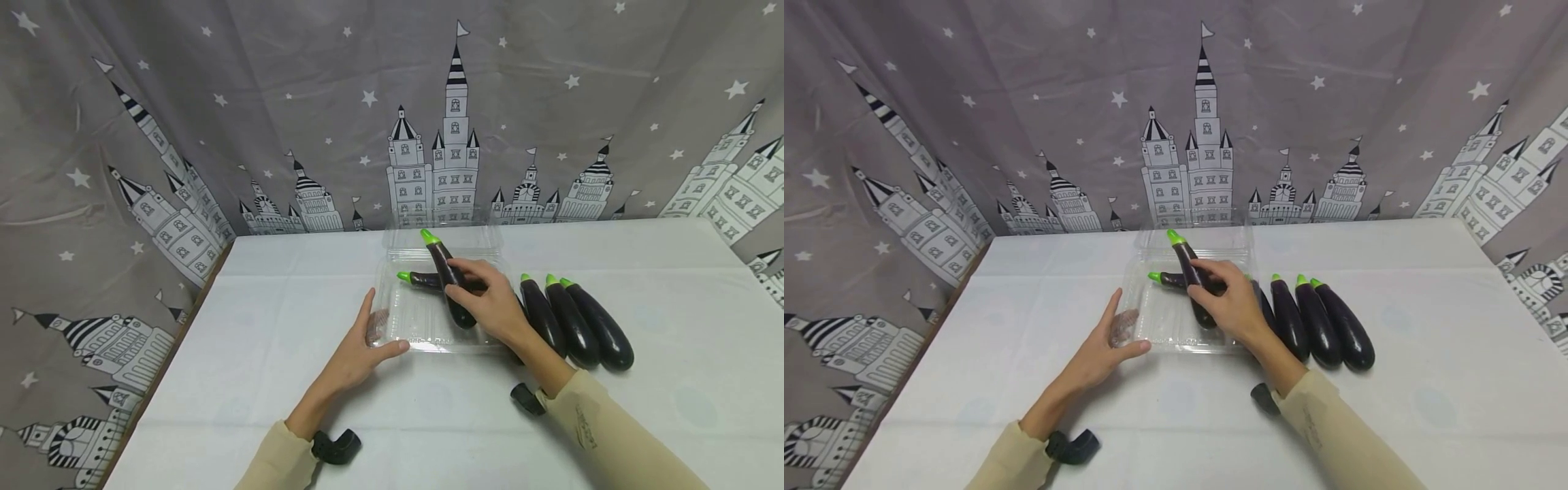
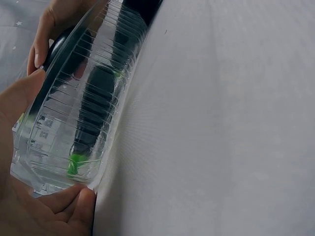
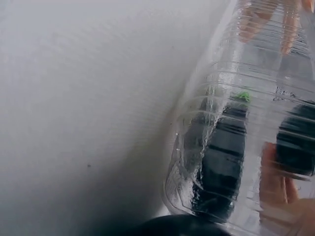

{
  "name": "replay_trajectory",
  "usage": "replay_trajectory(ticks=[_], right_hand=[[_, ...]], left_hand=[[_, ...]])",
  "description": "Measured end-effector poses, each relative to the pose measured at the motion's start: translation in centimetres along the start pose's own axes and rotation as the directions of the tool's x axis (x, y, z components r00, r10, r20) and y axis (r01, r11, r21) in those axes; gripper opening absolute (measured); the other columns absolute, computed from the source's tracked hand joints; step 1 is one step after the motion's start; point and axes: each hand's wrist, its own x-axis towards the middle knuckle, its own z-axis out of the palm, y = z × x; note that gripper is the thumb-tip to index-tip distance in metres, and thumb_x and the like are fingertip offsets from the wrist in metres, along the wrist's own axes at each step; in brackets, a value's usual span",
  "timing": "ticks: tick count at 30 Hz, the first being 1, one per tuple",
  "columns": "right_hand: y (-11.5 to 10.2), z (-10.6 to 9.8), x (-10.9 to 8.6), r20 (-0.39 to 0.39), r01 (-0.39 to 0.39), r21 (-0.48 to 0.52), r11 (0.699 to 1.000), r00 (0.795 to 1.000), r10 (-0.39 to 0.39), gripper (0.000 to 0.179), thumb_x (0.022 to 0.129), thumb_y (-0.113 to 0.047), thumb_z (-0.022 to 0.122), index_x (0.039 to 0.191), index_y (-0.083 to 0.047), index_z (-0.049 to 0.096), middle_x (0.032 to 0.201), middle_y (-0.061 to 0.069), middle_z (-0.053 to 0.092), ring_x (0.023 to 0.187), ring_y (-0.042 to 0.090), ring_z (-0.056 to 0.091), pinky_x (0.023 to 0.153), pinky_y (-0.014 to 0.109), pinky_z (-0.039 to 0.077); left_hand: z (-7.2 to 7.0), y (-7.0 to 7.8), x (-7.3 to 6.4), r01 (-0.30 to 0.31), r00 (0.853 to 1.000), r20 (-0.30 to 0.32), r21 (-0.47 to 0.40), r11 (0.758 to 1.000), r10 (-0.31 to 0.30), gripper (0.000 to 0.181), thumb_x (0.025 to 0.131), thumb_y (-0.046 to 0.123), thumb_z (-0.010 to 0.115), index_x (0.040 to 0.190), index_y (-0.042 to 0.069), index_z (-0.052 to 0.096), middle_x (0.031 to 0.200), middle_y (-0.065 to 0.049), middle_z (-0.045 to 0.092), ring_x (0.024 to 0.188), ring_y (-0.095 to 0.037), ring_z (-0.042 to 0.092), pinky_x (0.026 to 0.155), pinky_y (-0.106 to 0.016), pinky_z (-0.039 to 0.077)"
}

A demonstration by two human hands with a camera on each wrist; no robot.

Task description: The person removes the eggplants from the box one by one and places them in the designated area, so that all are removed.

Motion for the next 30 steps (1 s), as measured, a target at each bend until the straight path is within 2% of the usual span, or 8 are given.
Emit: replay_trajectory(ticks=[8, 12, 16, 28, 30], right_hand=[[-0.7, -1.0, -0.3, -0.065, 0.024, 0.014, 1.000, 0.998, -0.023, 0.043, 0.092, -0.013, 0.070, 0.134, -0.007, 0.062, 0.127, 0.014, 0.058, 0.107, 0.031, 0.059, 0.086, 0.045, 0.051], [-1.3, -2.1, -0.8, -0.064, 0.029, -0.010, 1.000, 0.998, -0.030, 0.043, 0.092, -0.014, 0.070, 0.134, -0.010, 0.062, 0.126, 0.011, 0.059, 0.106, 0.027, 0.059, 0.080, 0.035, 0.053], [-1.6, -3.2, -1.5, -0.063, 0.021, -0.035, 0.999, 0.998, -0.024, 0.043, 0.092, -0.015, 0.071, 0.134, -0.010, 0.062, 0.126, 0.009, 0.058, 0.107, 0.025, 0.058, 0.080, 0.028, 0.052], [-1.1, -8.0, -4.5, -0.074, 0.019, -0.169, 0.985, 0.997, -0.032, 0.044, 0.095, -0.013, 0.068, 0.137, -0.009, 0.059, 0.125, 0.015, 0.058, 0.108, 0.031, 0.058, 0.076, 0.014, 0.049], [-0.9, -9.1, -4.9, -0.081, 0.012, -0.200, 0.980, 0.996, -0.029, 0.043, 0.095, -0.014, 0.067, 0.137, -0.008, 0.058, 0.125, 0.015, 0.058, 0.108, 0.025, 0.058, 0.077, 0.012, 0.047]], left_hand=[[0.0, -0.1, 0.0, -0.019, 1.000, 0.002, -0.003, 1.000, 0.019, 0.115, 0.080, 0.044, 0.080, 0.160, 0.021, 0.001, 0.154, -0.019, 0.035, 0.141, -0.037, 0.031, 0.112, -0.059, 0.020], [0.0, -0.1, 0.1, -0.015, 1.000, 0.001, -0.004, 1.000, 0.015, 0.114, 0.080, 0.043, 0.080, 0.160, 0.022, 0.001, 0.154, -0.018, 0.035, 0.141, -0.037, 0.031, 0.112, -0.059, 0.020], [0.0, -0.1, 0.1, -0.008, 1.000, 0.001, -0.003, 1.000, 0.008, 0.115, 0.080, 0.043, 0.080, 0.160, 0.022, 0.001, 0.154, -0.018, 0.034, 0.141, -0.037, 0.030, 0.113, -0.059, 0.019], [0.2, 0.0, 0.2, -0.002, 1.000, -0.009, 0.024, 1.000, 0.003, 0.112, 0.082, 0.040, 0.079, 0.160, 0.021, 0.001, 0.154, -0.020, 0.034, 0.142, -0.039, 0.029, 0.112, -0.061, 0.018], [0.2, 0.1, 0.1, 0.003, 1.000, -0.006, 0.023, 1.000, -0.003, 0.111, 0.083, 0.040, 0.079, 0.160, 0.022, 0.001, 0.154, -0.020, 0.034, 0.142, -0.040, 0.028, 0.112, -0.062, 0.017]])
